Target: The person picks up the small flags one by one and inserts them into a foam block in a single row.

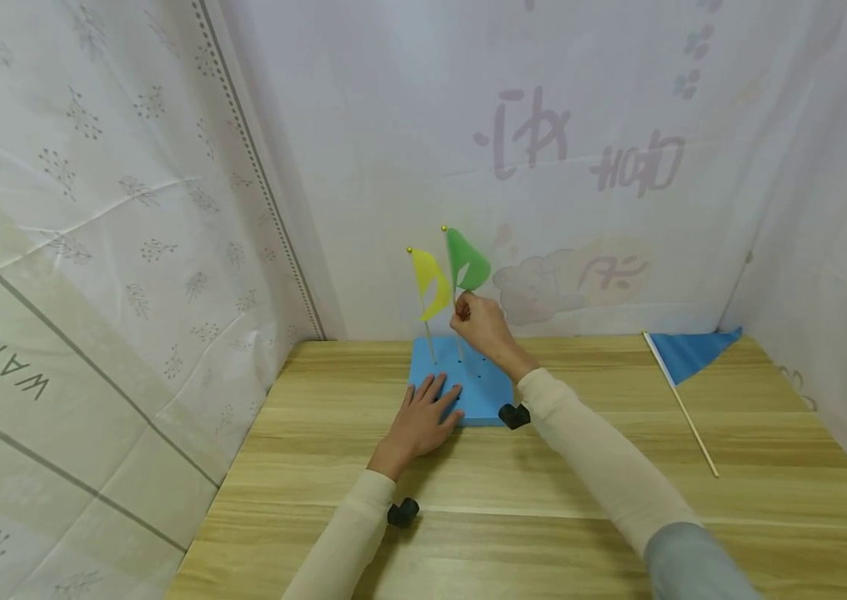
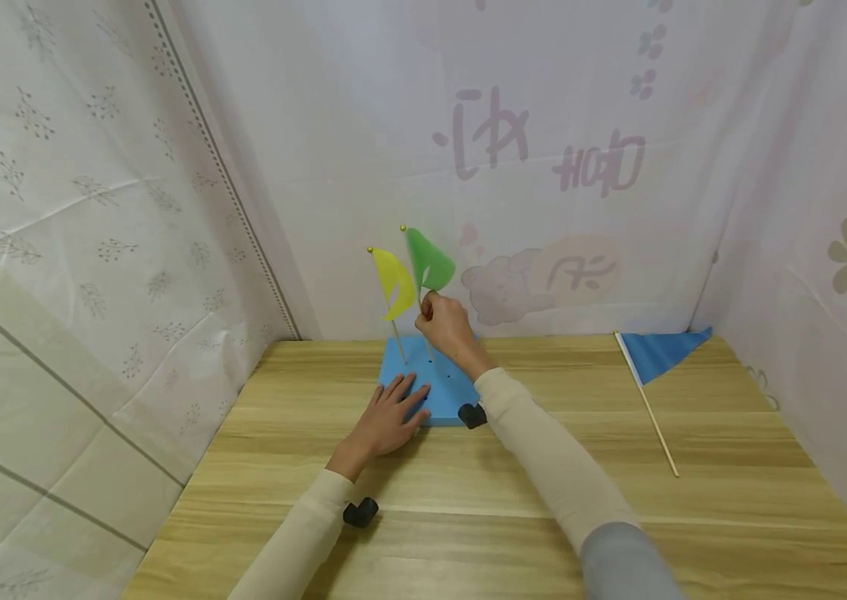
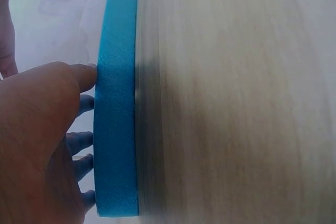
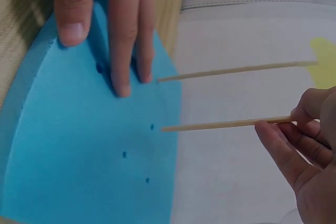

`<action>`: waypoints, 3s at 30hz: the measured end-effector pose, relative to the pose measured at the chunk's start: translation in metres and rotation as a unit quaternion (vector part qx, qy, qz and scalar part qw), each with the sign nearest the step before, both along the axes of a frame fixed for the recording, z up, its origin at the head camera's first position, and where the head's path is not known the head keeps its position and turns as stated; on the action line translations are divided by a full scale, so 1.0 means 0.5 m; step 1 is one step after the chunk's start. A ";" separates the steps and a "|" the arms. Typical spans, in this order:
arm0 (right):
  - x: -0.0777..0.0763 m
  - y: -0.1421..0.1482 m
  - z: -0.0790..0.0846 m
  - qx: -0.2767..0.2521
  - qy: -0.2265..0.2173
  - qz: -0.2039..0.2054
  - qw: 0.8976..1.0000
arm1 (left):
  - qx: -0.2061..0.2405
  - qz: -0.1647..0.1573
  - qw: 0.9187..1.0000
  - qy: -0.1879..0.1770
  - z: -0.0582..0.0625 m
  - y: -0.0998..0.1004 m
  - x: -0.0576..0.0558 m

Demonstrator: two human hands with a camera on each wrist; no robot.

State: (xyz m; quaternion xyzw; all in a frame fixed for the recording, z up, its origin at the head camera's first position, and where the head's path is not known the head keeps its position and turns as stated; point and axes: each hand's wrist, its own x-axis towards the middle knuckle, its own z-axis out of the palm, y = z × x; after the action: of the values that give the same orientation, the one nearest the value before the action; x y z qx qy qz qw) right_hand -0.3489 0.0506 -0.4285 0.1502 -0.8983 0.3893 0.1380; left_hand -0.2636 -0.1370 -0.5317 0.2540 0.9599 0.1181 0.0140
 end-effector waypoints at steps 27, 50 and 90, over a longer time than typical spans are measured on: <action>-0.014 -0.001 -0.064 0.003 0.007 -0.007 1.000 | 0.000 0.009 1.000 -0.006 0.022 0.004 0.010; 0.003 0.064 -0.052 0.004 -0.003 -0.009 1.000 | 0.010 0.004 1.000 0.000 0.016 0.004 0.008; 0.211 0.525 -0.078 -0.002 -0.075 -0.102 0.992 | 0.014 -0.003 1.000 -0.003 0.001 0.002 0.000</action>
State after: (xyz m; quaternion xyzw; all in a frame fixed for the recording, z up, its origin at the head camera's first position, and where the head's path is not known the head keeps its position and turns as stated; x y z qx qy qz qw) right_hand -0.2435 0.3131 -0.4676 0.0277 -0.9158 0.3855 0.1091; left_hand -0.2637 -0.1360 -0.5312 0.2571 0.9572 0.1324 0.0136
